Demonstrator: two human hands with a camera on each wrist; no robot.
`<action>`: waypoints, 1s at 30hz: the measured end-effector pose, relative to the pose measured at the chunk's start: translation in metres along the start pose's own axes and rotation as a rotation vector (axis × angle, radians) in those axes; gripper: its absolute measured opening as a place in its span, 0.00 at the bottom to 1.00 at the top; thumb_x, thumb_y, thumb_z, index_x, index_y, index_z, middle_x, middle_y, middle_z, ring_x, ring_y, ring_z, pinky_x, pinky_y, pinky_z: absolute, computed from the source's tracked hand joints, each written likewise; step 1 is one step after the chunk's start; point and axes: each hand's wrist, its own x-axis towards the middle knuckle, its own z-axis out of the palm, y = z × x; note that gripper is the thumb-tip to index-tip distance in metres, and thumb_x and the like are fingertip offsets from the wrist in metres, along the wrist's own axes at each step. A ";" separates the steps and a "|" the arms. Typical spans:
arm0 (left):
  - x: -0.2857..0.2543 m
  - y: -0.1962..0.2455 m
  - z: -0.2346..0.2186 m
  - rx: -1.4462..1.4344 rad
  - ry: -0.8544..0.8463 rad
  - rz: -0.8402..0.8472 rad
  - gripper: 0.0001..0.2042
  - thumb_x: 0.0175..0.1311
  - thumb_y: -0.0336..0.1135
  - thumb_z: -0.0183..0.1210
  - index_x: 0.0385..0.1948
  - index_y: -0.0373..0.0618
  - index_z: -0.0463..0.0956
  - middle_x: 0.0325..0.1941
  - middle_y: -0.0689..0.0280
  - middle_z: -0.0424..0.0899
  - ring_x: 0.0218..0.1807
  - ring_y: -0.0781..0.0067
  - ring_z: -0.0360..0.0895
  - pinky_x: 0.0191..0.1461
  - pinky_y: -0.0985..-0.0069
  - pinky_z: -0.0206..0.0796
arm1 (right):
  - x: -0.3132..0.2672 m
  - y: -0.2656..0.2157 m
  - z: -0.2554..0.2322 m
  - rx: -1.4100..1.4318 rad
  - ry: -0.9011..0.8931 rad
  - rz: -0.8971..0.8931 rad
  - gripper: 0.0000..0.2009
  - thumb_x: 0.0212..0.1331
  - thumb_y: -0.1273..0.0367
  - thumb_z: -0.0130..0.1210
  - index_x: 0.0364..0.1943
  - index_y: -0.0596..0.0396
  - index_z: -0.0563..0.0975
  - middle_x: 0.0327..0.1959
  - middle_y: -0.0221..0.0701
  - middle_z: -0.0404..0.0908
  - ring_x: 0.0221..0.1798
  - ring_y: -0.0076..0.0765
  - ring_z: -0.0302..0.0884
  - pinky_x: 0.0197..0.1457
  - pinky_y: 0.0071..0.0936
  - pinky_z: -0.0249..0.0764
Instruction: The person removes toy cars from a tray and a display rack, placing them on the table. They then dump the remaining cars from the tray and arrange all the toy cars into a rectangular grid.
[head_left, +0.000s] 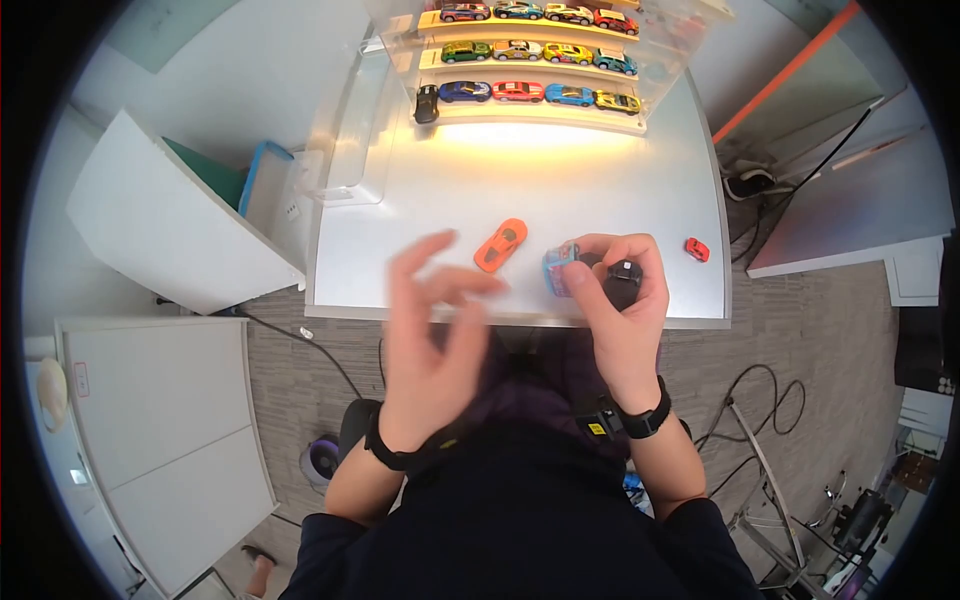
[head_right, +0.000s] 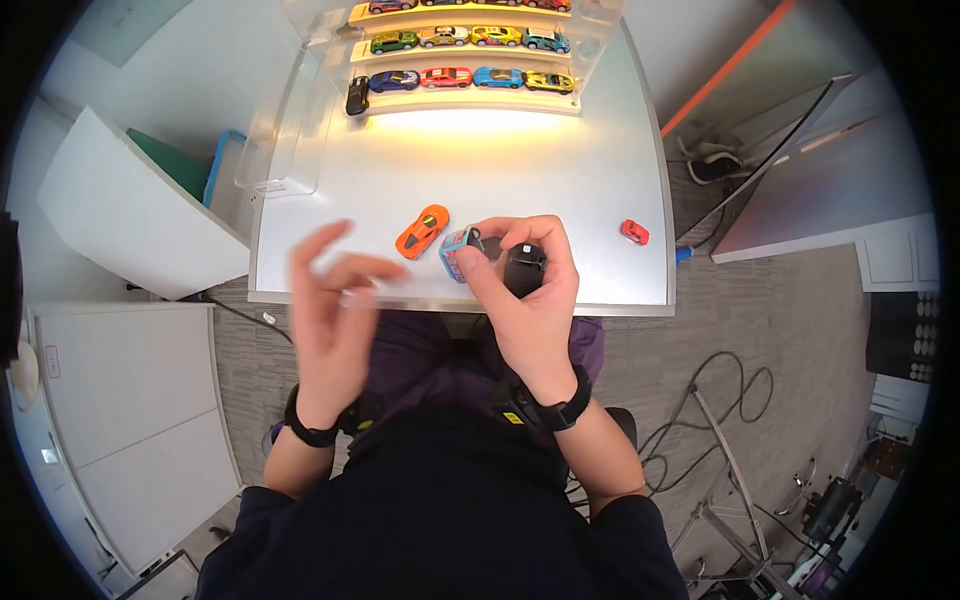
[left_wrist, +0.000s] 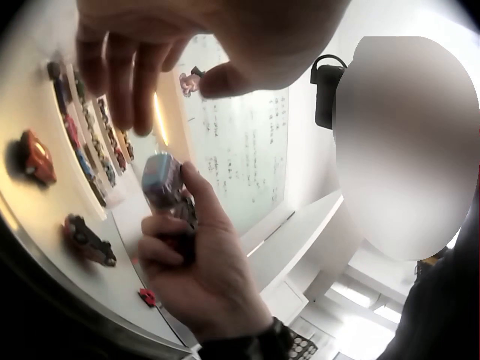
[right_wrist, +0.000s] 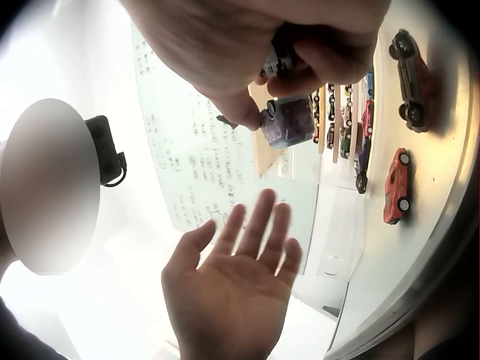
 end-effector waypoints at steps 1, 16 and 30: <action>0.000 0.006 0.015 -0.154 -0.082 -0.143 0.33 0.81 0.25 0.53 0.83 0.44 0.49 0.49 0.55 0.92 0.51 0.68 0.88 0.62 0.71 0.76 | 0.002 0.000 0.001 -0.010 0.015 -0.022 0.17 0.65 0.79 0.72 0.44 0.52 0.71 0.53 0.36 0.88 0.37 0.10 0.74 0.44 0.17 0.74; -0.013 0.010 0.019 -0.543 -0.144 -0.359 0.37 0.82 0.40 0.51 0.86 0.44 0.44 0.75 0.35 0.75 0.26 0.76 0.74 0.45 0.69 0.78 | 0.003 0.011 0.013 -0.162 -0.001 -0.300 0.18 0.61 0.82 0.73 0.41 0.52 0.72 0.54 0.36 0.87 0.34 0.08 0.73 0.28 0.14 0.65; -0.010 0.004 0.029 -0.393 0.083 -0.168 0.31 0.77 0.21 0.53 0.81 0.40 0.56 0.72 0.51 0.76 0.39 0.79 0.76 0.52 0.75 0.75 | -0.009 0.009 0.015 -0.196 -0.137 -0.176 0.16 0.59 0.81 0.74 0.40 0.52 0.75 0.56 0.36 0.89 0.41 0.16 0.79 0.32 0.17 0.71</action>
